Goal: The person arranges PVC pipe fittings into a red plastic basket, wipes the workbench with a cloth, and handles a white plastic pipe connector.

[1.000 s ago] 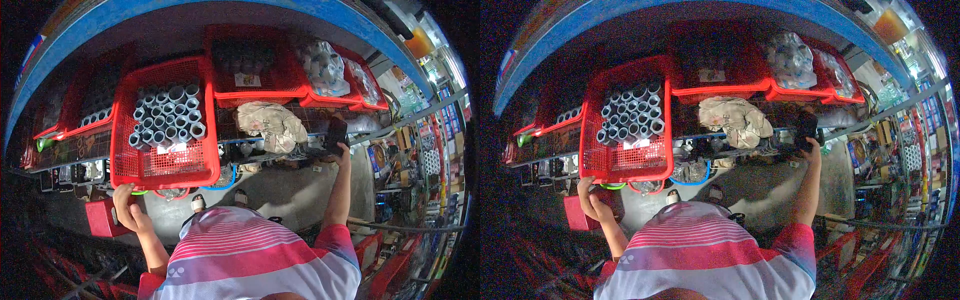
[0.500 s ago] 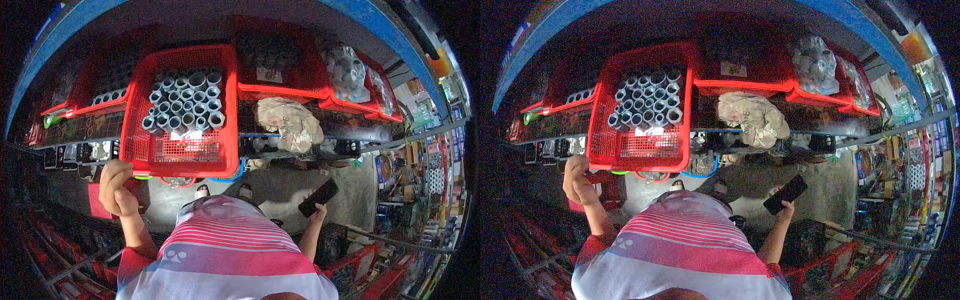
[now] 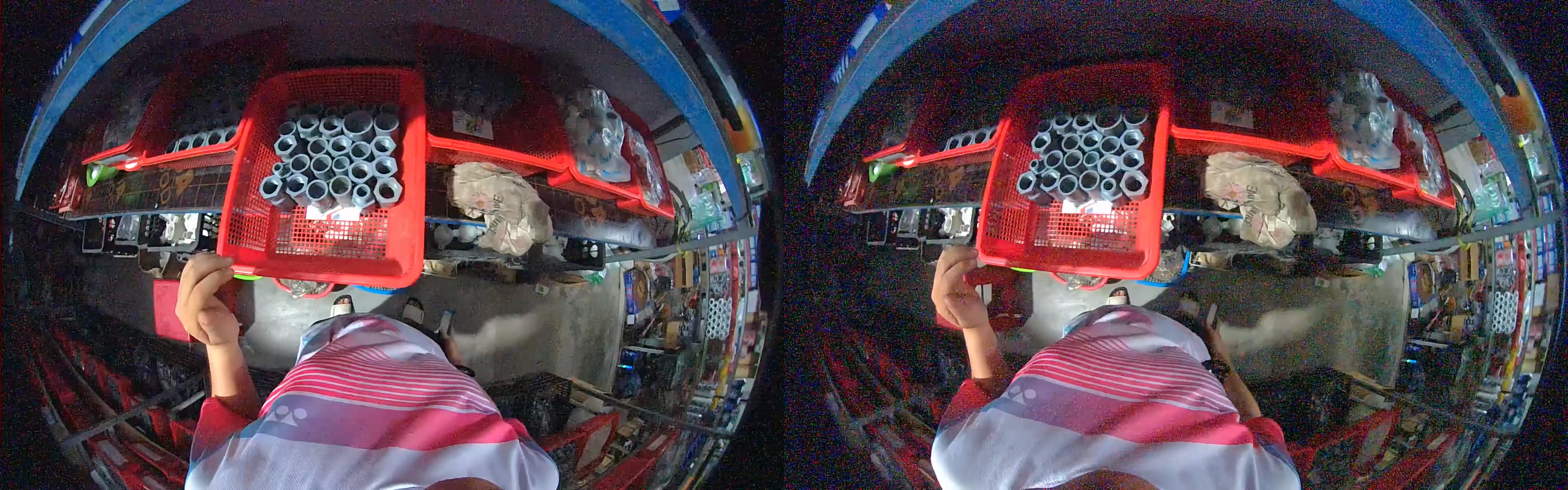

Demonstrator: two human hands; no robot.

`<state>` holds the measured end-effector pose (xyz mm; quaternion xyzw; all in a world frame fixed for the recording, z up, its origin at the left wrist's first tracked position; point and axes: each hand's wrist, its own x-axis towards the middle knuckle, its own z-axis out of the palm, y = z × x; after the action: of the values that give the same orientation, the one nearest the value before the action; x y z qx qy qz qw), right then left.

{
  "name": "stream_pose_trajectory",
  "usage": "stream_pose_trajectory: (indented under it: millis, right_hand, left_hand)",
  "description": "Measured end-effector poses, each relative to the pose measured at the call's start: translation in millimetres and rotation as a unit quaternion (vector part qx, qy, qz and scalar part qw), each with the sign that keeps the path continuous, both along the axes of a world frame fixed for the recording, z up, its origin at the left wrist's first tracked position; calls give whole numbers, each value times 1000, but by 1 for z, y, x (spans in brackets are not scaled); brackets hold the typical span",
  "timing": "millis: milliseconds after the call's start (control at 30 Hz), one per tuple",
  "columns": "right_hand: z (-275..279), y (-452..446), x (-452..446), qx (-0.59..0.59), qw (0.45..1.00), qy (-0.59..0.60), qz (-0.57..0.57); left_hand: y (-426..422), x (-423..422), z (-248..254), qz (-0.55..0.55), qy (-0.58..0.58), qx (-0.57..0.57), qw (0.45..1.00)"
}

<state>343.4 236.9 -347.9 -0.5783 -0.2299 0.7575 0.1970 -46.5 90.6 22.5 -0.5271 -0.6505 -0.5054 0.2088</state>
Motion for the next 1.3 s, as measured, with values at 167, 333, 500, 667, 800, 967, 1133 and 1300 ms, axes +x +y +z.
stream_pose_trajectory:
  millis: [167, 333, 500, 667, 800, 967, 1133, 1300]
  right_hand:
    - [-12, 34, -39, 199, 970, -16, 136]
    - [8, 58, -23, 147, 982, 10, 115]
    - [-47, 32, 21, 181, 950, -93, 235]
    - [-26, 25, 22, 40, 970, -48, 233]
    - [-19, 30, 14, 41, 972, -38, 230]
    - [-18, 27, 0, 55, 975, -27, 213]
    - [1, 40, -2, 67, 980, -16, 188]
    - [21, 69, -18, 100, 982, -4, 162]
  left_hand:
    - [2, 1, -3, 15, -16, 19, 1000]
    - [-1, -1, 0, 23, -12, 37, 999]
    - [-5, 0, -13, 27, -17, 28, 999]
    - [-9, 3, -12, 38, -39, 24, 998]
    - [-16, -8, -15, 81, -47, -18, 995]
    - [-27, -23, -47, 178, -125, -129, 968]
    - [-30, -22, -78, 166, -314, -13, 935]
    - [-14, -10, -101, 110, -363, -20, 925]
